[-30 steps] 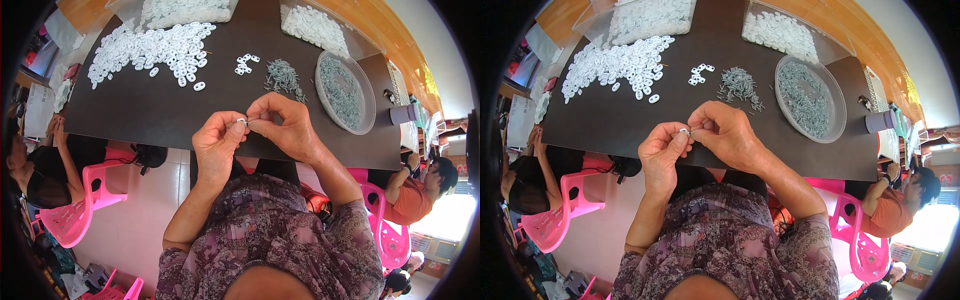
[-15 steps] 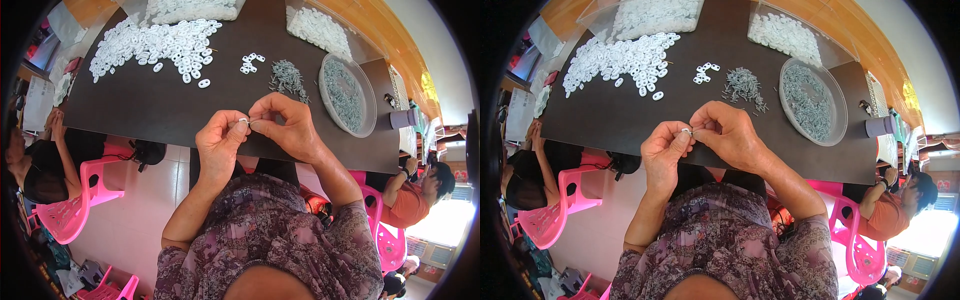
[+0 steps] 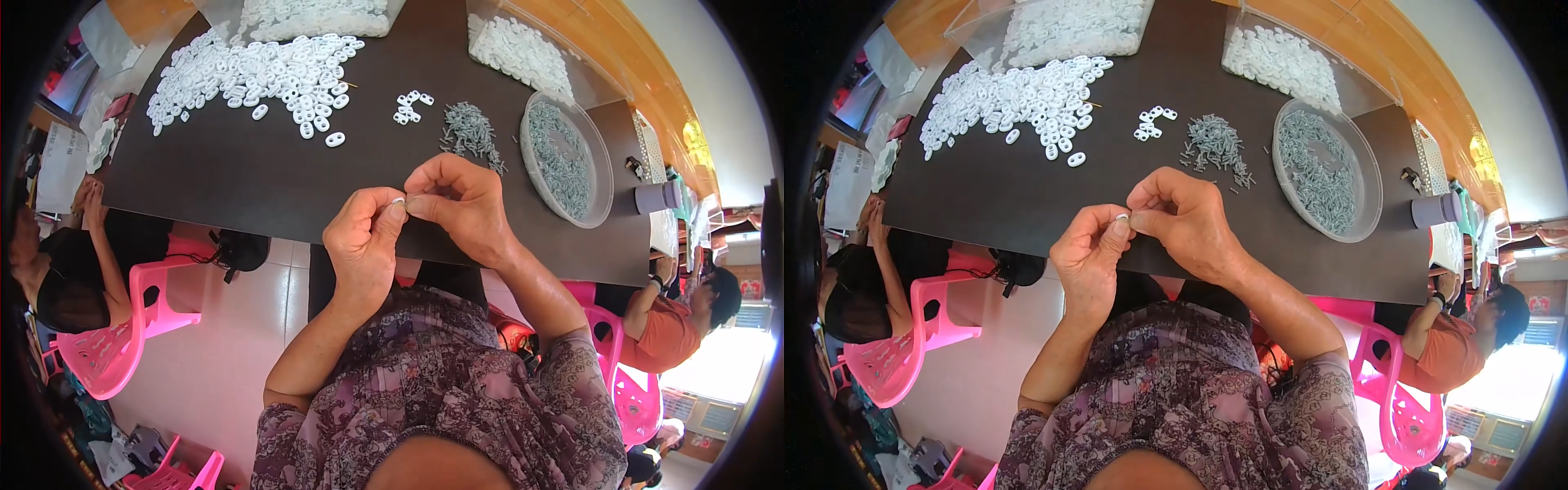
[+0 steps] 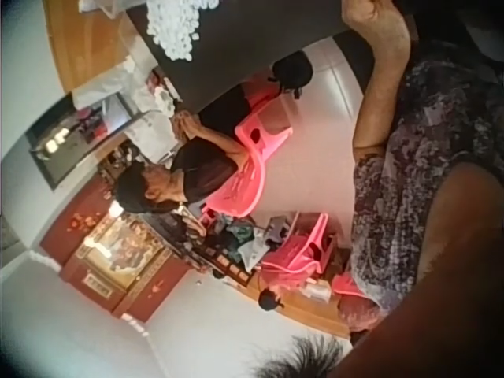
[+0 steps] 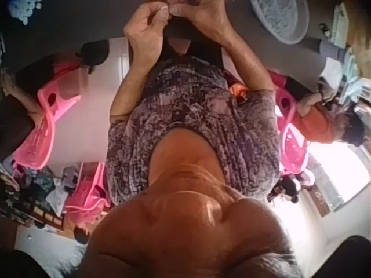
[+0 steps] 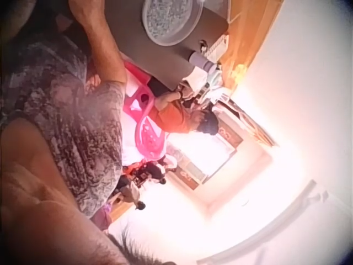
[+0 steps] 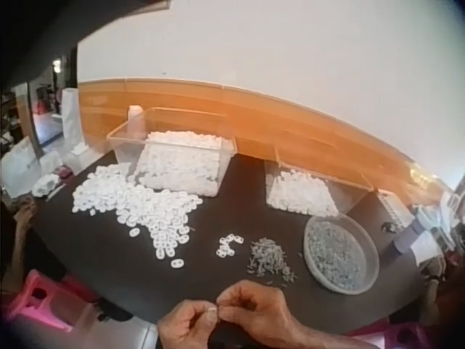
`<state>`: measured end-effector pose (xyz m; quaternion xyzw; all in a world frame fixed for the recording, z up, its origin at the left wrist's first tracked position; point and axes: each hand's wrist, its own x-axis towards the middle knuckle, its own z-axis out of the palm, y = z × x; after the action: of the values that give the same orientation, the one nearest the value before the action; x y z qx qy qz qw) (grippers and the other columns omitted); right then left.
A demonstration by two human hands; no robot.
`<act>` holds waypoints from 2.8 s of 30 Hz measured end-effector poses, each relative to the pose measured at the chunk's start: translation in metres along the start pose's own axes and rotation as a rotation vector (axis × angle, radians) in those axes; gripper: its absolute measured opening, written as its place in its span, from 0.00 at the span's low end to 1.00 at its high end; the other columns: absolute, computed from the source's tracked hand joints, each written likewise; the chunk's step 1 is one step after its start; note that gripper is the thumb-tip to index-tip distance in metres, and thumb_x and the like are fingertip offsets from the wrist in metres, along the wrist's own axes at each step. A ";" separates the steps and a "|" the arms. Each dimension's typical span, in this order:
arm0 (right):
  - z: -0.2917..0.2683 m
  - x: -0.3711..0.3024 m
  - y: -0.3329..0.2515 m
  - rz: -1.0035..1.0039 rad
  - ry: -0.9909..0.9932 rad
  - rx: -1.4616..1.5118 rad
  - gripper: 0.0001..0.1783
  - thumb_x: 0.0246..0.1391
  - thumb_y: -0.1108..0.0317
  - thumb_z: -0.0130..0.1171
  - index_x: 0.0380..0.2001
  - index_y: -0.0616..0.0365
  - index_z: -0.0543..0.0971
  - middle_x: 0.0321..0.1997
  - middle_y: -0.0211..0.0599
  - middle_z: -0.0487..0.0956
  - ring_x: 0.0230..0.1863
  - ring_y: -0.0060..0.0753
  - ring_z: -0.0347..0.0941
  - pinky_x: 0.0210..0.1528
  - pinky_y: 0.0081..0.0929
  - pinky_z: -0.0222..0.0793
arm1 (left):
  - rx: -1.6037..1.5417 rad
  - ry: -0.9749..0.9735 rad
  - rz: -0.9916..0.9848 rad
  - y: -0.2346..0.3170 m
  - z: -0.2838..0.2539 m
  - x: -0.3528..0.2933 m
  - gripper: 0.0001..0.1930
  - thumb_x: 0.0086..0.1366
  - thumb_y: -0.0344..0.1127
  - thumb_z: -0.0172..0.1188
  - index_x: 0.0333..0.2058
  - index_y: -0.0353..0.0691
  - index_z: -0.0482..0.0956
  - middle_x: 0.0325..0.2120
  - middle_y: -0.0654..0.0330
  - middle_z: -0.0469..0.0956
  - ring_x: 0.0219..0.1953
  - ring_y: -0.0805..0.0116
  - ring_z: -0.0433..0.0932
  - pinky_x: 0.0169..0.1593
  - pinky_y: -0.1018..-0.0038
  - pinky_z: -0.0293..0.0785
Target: Manually assembling small white plastic components with metal clips using a thin wire tool.
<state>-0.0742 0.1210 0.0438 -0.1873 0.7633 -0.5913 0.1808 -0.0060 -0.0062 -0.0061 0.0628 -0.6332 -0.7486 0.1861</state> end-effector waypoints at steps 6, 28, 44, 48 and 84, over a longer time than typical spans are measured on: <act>0.005 0.005 -0.001 -0.069 0.023 0.174 0.07 0.48 0.79 0.60 0.34 0.64 0.76 0.31 0.29 0.77 0.33 0.15 0.72 0.38 0.15 0.69 | -0.261 0.030 -0.190 0.014 0.000 0.007 0.04 0.63 0.27 0.57 0.34 0.32 0.77 0.25 0.67 0.74 0.26 0.83 0.68 0.29 0.85 0.66; 0.014 0.012 0.005 -0.119 0.008 -0.009 0.05 0.52 0.80 0.56 0.34 0.65 0.77 0.32 0.30 0.78 0.35 0.17 0.73 0.40 0.17 0.70 | -0.327 0.097 -0.213 0.008 -0.010 0.011 0.05 0.62 0.25 0.56 0.35 0.29 0.77 0.26 0.60 0.77 0.23 0.81 0.71 0.25 0.86 0.67; 0.036 0.022 0.014 -0.348 0.126 -0.182 0.04 0.45 0.81 0.54 0.24 0.62 0.71 0.24 0.37 0.71 0.28 0.36 0.67 0.30 0.31 0.64 | -0.404 0.166 -0.135 0.001 -0.008 0.008 0.05 0.63 0.23 0.55 0.35 0.28 0.76 0.25 0.60 0.76 0.22 0.78 0.71 0.26 0.83 0.69; 0.038 0.024 0.012 -0.433 0.148 -0.282 0.04 0.44 0.81 0.54 0.24 0.61 0.71 0.24 0.35 0.71 0.28 0.36 0.67 0.30 0.30 0.64 | -0.453 0.172 -0.110 -0.003 -0.007 0.007 0.05 0.63 0.24 0.55 0.37 0.29 0.76 0.27 0.61 0.76 0.24 0.80 0.71 0.26 0.84 0.69; 0.029 0.054 0.002 -0.412 0.137 -0.190 0.07 0.49 0.74 0.58 0.33 0.61 0.78 0.28 0.39 0.75 0.30 0.35 0.72 0.35 0.30 0.67 | -0.472 0.319 -0.102 0.010 -0.017 0.010 0.06 0.64 0.25 0.55 0.37 0.28 0.74 0.27 0.56 0.77 0.24 0.76 0.74 0.27 0.81 0.72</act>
<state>-0.1069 0.0701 0.0320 -0.3146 0.7716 -0.5527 -0.0144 -0.0074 -0.0262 0.0020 0.1665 -0.4002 -0.8643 0.2552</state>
